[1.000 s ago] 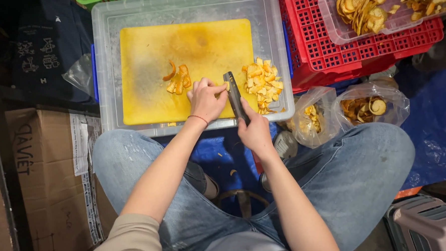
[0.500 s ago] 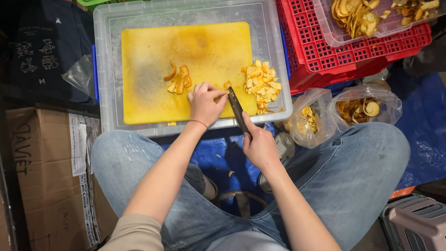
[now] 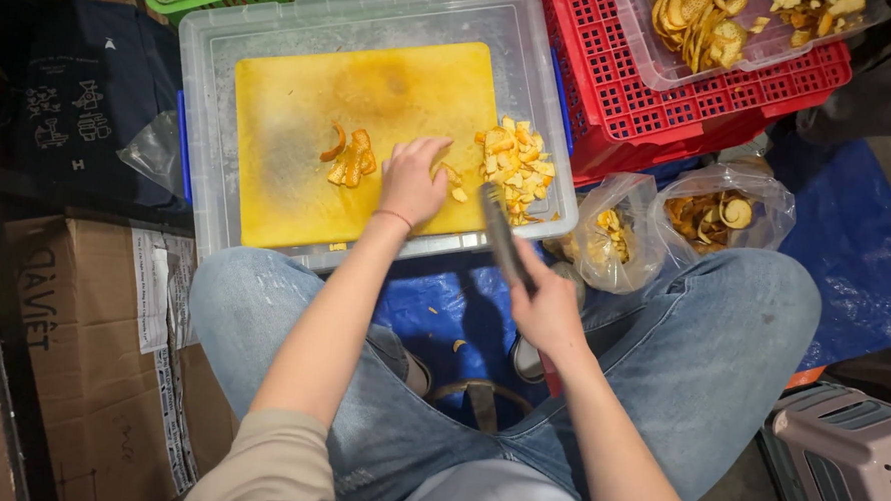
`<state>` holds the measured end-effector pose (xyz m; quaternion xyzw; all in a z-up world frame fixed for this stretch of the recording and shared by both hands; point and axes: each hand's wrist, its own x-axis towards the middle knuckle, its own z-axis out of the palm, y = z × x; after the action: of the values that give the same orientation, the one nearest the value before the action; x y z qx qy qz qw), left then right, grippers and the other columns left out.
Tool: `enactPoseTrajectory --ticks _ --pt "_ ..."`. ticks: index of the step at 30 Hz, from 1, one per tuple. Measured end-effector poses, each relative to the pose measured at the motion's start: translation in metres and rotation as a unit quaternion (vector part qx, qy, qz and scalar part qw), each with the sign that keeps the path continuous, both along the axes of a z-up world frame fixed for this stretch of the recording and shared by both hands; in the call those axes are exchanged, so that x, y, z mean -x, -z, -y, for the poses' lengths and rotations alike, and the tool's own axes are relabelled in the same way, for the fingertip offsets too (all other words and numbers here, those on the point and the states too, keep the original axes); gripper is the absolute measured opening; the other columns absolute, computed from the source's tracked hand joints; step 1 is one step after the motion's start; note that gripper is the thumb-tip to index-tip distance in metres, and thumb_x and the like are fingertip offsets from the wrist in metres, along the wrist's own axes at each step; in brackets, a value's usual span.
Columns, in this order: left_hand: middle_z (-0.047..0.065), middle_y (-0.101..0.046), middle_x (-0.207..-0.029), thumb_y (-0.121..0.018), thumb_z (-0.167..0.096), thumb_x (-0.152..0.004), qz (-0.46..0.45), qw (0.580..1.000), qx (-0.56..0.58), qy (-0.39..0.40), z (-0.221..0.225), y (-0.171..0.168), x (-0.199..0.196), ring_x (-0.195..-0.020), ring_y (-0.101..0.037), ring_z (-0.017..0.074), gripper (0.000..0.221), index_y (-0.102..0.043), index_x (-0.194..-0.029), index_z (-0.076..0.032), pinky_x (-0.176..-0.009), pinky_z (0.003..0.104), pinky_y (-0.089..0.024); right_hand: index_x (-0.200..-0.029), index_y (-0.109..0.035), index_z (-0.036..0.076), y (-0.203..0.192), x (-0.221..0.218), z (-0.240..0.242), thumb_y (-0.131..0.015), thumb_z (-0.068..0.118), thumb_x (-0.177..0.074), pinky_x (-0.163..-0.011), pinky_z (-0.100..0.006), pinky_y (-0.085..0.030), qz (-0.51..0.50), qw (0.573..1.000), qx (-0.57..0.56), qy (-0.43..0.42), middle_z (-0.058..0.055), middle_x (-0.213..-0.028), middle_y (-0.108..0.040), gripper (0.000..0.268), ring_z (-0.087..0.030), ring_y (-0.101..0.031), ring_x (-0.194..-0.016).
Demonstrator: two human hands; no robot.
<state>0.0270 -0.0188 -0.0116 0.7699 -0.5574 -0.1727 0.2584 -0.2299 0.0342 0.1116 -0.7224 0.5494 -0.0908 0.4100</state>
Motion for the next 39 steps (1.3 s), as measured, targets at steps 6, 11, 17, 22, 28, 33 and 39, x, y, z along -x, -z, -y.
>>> enactPoseTrajectory --ticks 6,11,17,22,28,33,39 --pt "-0.009 -0.070 -0.094 -0.071 -0.022 -0.083 0.049 0.998 -0.002 0.048 0.016 0.040 -0.014 -0.102 -0.068 0.0203 0.025 -0.073 -0.106 -0.031 -0.093 0.043 -0.053 -0.143 -0.060 0.029 0.044 -0.009 -0.002 -0.067 0.009 -0.084 -0.094 -0.048 -0.058 0.021 0.995 -0.036 -0.092 -0.020 -0.123 -0.071 0.063 -0.040 -0.066 -0.117" --pt "-0.005 -0.076 -0.084 -0.075 -0.030 -0.081 -0.003 0.991 0.073 -0.112 -0.020 0.009 -0.051 -0.089 -0.074 0.0228 0.019 -0.078 -0.100 -0.028 -0.085 0.041 -0.057 -0.143 -0.061 0.025 0.039 -0.013 0.021 -0.068 0.010 -0.086 -0.098 -0.053 -0.054 0.023 0.999 0.036 -0.011 -0.024 -0.123 -0.069 0.059 -0.044 -0.063 -0.117" --pt "-0.005 -0.069 -0.107 -0.077 -0.046 -0.083 -0.027 0.955 0.077 -0.285 -0.065 -0.032 -0.092 -0.108 -0.065 0.0257 0.031 -0.075 -0.109 -0.029 -0.096 0.046 -0.051 -0.150 -0.053 0.023 0.031 -0.045 0.003 -0.061 0.006 -0.091 -0.068 -0.045 -0.056 0.071 0.995 -0.031 0.063 -0.031 -0.113 -0.069 0.062 -0.037 -0.066 -0.085" --pt "0.021 -0.040 -0.158 -0.074 -0.065 -0.086 -0.082 0.965 0.106 -0.225 -0.067 -0.017 -0.091 -0.147 -0.039 0.0469 0.079 -0.056 -0.149 -0.022 -0.121 0.063 -0.026 -0.151 -0.051 0.018 0.061 -0.082 -0.015 -0.057 0.001 -0.093 -0.037 -0.036 -0.057 0.162 0.975 -0.121 0.094 -0.023 -0.082 -0.070 0.060 -0.027 -0.068 -0.049" --pt "0.020 -0.052 -0.149 -0.084 -0.051 -0.081 0.045 0.974 0.175 -0.134 -0.041 0.031 -0.081 -0.139 -0.049 0.0445 0.076 -0.060 -0.146 -0.018 -0.118 0.058 -0.033 -0.151 -0.051 0.015 0.075 -0.136 -0.007 -0.060 0.007 -0.089 -0.094 -0.056 -0.055 0.146 0.989 -0.004 0.010 -0.035 -0.131 -0.061 0.063 -0.049 -0.062 -0.115" --pt "0.018 -0.071 -0.128 -0.072 -0.021 -0.095 0.038 0.955 0.278 -0.101 -0.026 0.066 -0.086 -0.123 -0.063 0.0418 0.036 -0.074 -0.129 -0.012 -0.108 0.048 -0.048 -0.149 -0.052 0.007 0.082 -0.167 0.001 -0.059 0.003 -0.088 -0.104 -0.055 -0.049 0.208 0.976 0.003 -0.069 -0.034 -0.136 -0.058 0.062 -0.051 -0.055 -0.125" --pt "0.016 -0.071 -0.130 -0.071 -0.018 -0.100 -0.049 0.944 0.307 -0.107 -0.007 0.044 -0.056 -0.123 -0.064 0.0388 0.026 -0.077 -0.125 -0.013 -0.106 0.046 -0.052 -0.149 -0.054 0.024 0.096 -0.146 0.030 -0.062 0.011 -0.087 -0.087 -0.040 -0.062 0.176 0.983 -0.009 -0.056 -0.016 -0.120 -0.073 0.064 -0.029 -0.076 -0.091"
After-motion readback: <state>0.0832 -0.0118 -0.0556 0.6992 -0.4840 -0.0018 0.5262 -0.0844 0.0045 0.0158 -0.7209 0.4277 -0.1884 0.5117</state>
